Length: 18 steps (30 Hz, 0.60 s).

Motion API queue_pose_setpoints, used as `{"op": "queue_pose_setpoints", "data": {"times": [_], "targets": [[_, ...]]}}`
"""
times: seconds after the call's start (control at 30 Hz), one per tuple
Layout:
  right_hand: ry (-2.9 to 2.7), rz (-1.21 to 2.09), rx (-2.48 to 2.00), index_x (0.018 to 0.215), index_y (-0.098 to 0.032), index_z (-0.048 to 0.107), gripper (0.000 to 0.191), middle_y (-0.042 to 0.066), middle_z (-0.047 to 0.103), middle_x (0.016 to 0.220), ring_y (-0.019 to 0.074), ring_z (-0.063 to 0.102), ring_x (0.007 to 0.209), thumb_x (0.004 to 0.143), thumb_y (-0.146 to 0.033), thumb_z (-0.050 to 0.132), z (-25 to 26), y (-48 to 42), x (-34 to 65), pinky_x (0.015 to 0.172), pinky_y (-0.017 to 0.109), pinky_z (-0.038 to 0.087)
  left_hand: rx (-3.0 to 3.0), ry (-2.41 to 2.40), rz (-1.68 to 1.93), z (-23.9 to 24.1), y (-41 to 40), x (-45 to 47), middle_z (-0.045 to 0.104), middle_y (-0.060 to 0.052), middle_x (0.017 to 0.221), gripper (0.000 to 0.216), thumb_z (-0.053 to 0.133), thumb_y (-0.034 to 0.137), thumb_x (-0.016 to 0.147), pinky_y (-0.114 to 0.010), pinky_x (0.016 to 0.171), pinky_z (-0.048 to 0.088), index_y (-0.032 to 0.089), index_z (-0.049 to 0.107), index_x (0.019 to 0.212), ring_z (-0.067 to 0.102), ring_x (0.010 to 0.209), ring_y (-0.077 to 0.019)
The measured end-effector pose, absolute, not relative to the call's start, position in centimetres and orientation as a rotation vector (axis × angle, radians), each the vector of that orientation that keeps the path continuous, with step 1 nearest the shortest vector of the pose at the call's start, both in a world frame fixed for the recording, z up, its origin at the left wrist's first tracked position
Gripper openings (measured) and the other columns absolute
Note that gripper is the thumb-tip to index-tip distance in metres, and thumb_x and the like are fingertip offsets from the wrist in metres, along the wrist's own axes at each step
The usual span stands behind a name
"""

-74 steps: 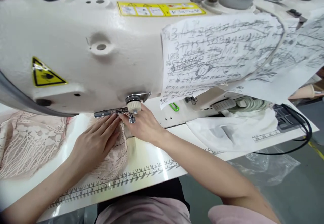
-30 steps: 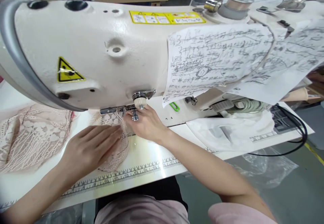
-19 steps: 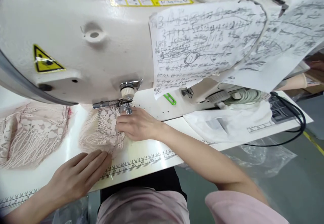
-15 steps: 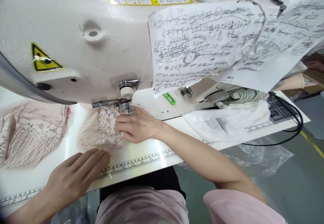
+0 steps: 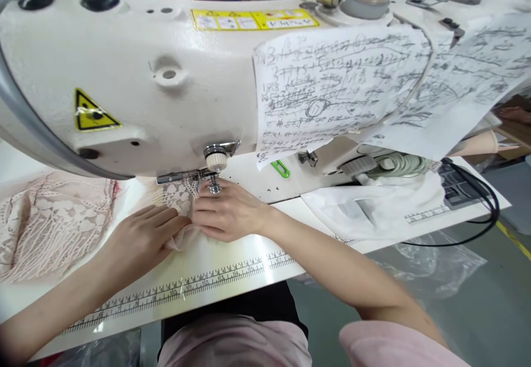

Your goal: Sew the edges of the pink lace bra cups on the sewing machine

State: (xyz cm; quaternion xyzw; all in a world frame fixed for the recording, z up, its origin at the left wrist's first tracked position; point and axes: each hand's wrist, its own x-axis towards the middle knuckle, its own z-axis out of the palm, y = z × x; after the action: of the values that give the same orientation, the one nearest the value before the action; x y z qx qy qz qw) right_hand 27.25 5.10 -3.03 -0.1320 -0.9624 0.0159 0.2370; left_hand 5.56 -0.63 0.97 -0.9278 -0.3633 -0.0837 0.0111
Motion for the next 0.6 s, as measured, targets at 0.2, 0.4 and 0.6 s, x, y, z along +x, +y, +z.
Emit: {"op": "queue_pose_setpoints", "data": {"times": [0.2, 0.4, 0.6], "targets": [[-2.67, -0.009, -0.426, 0.104, -0.021, 0.06, 0.022, 0.005, 0.063, 0.113, 0.0179, 0.055, 0.105, 0.097, -0.036, 0.044, -3.4, 5.3, 27.3, 0.084, 0.035, 0.042, -2.781, -1.0, -0.468, -0.5, -0.4, 5.9, 0.06, -0.001, 0.068, 0.019, 0.048, 0.003, 0.084, -0.03, 0.055, 0.037, 0.017, 0.061, 0.081, 0.05, 0.059, -0.0159], [-2.608, 0.091, -0.29, 0.089, -0.021, 0.065, 0.019, -0.005, 0.071, 0.091, 0.009, 0.063, 0.093, 0.097, -0.023, 0.048, -3.9, 5.8, 27.1, 0.102, 0.032, 0.044, -2.671, -0.954, -0.539, -0.6, -0.5, 5.3, 0.063, 0.001, 0.066, 0.019, 0.049, 0.003, 0.086, -0.033, 0.058, 0.04, 0.015, 0.063, 0.086, 0.055, 0.058, -0.0151], [-2.471, 0.077, -0.434, 0.095, -0.021, 0.066, 0.014, -0.004, 0.074, 0.088, 0.0076, 0.066, 0.089, 0.095, -0.022, 0.052, -3.7, 5.3, 27.2, 0.07, 0.022, 0.051, -2.748, -0.927, -0.595, -1.7, -0.1, 4.9, 0.065, -0.013, 0.124, 0.028, 0.047, 0.011, 0.084, -0.048, 0.101, 0.047, 0.01, 0.063, 0.106, 0.058, 0.12, -0.0292]]}}
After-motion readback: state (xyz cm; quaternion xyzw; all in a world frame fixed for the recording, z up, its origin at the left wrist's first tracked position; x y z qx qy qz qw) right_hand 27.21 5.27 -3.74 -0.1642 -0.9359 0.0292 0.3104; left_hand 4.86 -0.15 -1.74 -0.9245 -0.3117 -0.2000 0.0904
